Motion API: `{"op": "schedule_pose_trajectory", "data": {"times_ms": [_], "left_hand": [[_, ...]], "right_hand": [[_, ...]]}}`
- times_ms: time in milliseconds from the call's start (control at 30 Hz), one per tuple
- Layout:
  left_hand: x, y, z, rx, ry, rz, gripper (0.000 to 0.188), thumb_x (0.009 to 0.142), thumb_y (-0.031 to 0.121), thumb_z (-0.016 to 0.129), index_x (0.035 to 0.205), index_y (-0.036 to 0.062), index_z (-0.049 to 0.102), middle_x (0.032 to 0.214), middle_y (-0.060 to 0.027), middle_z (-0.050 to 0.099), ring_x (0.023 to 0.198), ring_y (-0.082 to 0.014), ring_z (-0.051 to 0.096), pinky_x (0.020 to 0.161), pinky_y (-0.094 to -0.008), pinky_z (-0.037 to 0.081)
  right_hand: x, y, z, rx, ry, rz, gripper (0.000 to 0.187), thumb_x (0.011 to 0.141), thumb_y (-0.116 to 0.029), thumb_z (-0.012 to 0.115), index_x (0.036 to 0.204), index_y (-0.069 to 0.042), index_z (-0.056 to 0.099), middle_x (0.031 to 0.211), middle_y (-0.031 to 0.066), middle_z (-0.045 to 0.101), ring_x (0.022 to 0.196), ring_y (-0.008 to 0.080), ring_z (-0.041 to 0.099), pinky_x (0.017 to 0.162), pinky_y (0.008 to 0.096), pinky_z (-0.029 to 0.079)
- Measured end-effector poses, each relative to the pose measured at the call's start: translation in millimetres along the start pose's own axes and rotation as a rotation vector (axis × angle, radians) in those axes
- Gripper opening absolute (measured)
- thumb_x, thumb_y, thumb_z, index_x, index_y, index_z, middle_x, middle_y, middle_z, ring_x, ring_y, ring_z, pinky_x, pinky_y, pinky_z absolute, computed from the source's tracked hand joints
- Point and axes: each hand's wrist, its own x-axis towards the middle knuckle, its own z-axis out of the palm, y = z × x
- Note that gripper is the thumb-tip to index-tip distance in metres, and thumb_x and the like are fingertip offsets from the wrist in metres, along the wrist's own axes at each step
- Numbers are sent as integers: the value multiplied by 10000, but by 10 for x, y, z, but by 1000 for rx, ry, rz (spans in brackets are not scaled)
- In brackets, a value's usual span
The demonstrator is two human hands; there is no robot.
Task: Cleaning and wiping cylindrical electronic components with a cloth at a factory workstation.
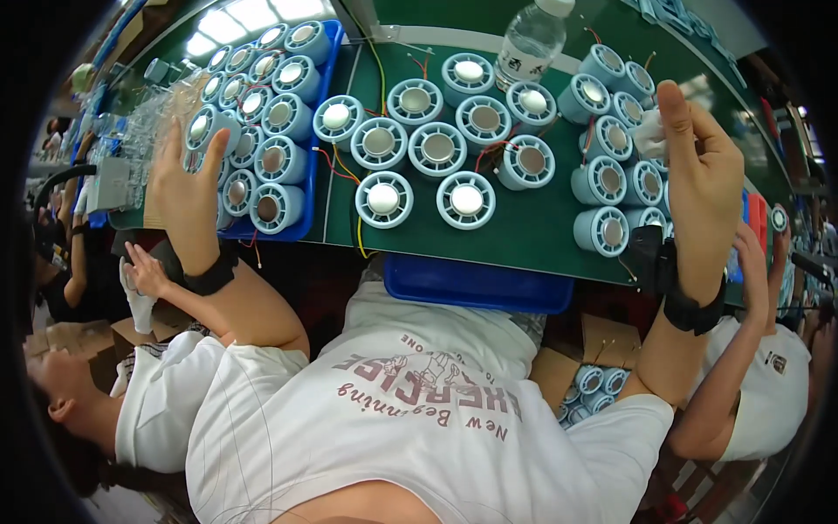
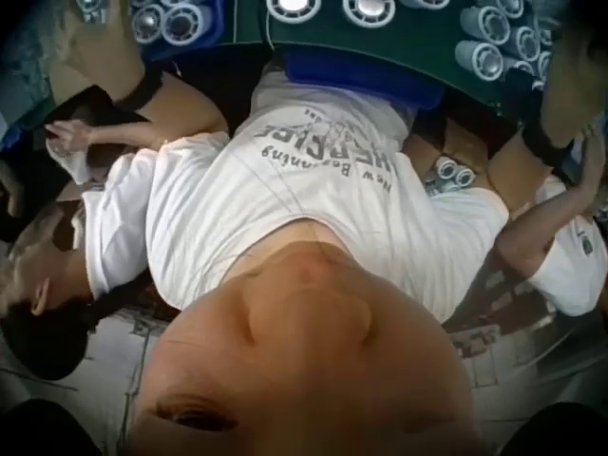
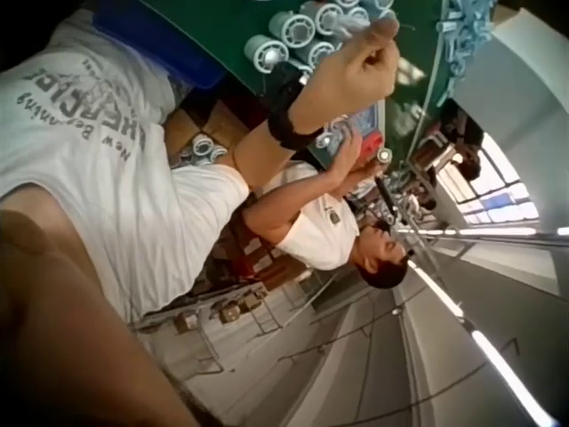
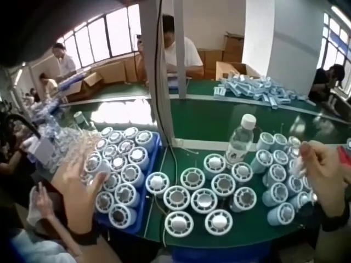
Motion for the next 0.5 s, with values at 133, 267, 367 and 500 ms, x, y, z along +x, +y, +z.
{"op": "schedule_pose_trajectory", "data": {"times_ms": [133, 267, 367, 500], "left_hand": [[-380, 994, -276, -270, -63, 186, 567, 724, 244, 821, 1208, 26, 620, 1195, -174, 608, 991, -354, 591, 912, -405, 454], [-755, 1728, -371, -1219, -693, 96, 485, 737, 132, 813, 1172, 8, 639, 1196, -149, 618, 1033, -219, 625, 862, -325, 518], [-898, 1931, -97, -1334, -762, 91, 431, 744, 121, 804, 1129, 4, 648, 1160, -145, 621, 975, -191, 633, 837, -298, 522], [-855, 1906, -98, -1292, -1029, 61, 358, 755, 120, 792, 1067, 3, 660, 1117, -132, 625, 871, -167, 642, 754, -265, 524]], "right_hand": [[-503, 74, 63, 533, -163, 399, 464, 970, -441, 529, 878, 1, 636, 717, 8, 591, 583, 64, 494, 523, 206, 378], [-968, -160, 283, 913, -362, 627, 460, 997, -422, 478, 1002, 18, 615, 869, 50, 641, 705, 92, 564, 628, 227, 459], [-1247, -210, 317, 924, -460, 574, 445, 996, -397, 493, 1047, 29, 611, 907, 58, 645, 754, 99, 580, 679, 232, 467], [-1459, -65, 261, 783, -479, 475, 405, 995, -346, 516, 1058, 37, 627, 935, 60, 651, 791, 92, 588, 709, 226, 467]]}}
